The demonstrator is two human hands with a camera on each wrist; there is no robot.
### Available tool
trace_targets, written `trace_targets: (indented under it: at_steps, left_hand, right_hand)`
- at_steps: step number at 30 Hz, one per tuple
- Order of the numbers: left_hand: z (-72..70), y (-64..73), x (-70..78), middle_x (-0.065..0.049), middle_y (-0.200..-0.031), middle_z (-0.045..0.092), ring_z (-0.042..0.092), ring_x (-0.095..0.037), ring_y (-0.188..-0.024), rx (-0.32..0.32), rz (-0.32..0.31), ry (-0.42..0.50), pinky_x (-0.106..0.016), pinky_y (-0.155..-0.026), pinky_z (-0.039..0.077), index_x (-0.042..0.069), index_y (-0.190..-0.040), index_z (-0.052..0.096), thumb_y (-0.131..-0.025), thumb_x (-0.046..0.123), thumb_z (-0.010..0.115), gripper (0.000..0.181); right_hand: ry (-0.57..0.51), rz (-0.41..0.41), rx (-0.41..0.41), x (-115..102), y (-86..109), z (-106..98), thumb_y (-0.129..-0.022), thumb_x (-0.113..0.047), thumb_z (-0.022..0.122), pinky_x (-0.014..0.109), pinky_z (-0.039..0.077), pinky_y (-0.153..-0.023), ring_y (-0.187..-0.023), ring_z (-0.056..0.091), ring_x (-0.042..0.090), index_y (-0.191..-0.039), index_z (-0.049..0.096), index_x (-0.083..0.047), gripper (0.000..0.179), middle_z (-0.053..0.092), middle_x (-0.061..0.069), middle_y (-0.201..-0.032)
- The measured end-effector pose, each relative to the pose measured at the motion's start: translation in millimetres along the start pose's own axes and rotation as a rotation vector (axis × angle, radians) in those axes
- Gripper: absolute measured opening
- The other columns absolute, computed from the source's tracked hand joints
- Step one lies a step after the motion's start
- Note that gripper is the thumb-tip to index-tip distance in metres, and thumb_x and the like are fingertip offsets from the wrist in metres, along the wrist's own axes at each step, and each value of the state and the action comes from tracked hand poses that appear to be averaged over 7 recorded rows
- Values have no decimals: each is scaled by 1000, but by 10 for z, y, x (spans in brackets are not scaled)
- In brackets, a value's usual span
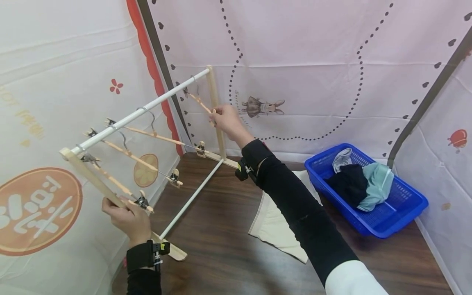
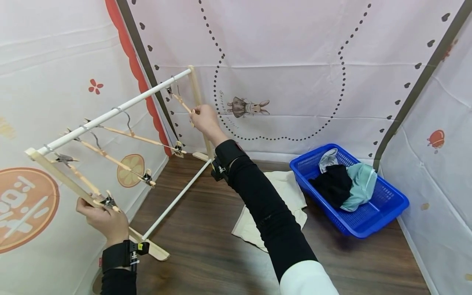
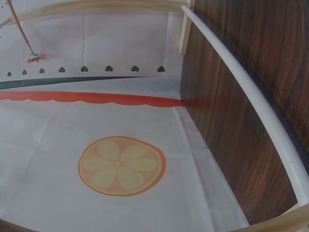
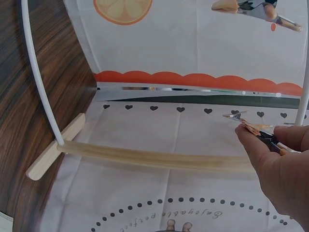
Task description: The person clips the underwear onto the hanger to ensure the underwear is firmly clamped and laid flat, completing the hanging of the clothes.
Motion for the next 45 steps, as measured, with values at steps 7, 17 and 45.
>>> trace_targets:
  at_steps: [7,17,45]
  left_hand:
    - [8,19,-8,21,-89,39,38,-3,-73,-10,-39,0,-20,-68,29,7,-137,45,-107,13,45,30]
    - [14,-16,2,20,-95,46,45,-4,-75,4,-24,-5,-20,-65,32,7,-135,47,-108,19,43,30]
    - [9,11,2,18,-96,51,50,-1,-79,24,-84,10,-17,-73,39,6,-136,47,-106,17,47,32]
  right_hand:
    - [9,-62,9,-42,1,-60,-104,-6,56,24,50,-73,-106,64,35,-129,63,8,30,68,24,-114]
    - [43,-194,63,-107,186,-410,-100,-10,65,20,53,-73,-92,67,24,-122,70,2,25,73,16,-107]
    - [529,-86,375,2476,1860,-650,-98,-2,65,40,60,-74,-93,74,29,-114,72,2,18,75,17,-105]
Point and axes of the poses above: each hand's wrist, its own y-axis away from the middle knuckle, its own z-axis out of the palm, x = y × z, the point moved 1 cm from there along -y, towards the middle knuckle
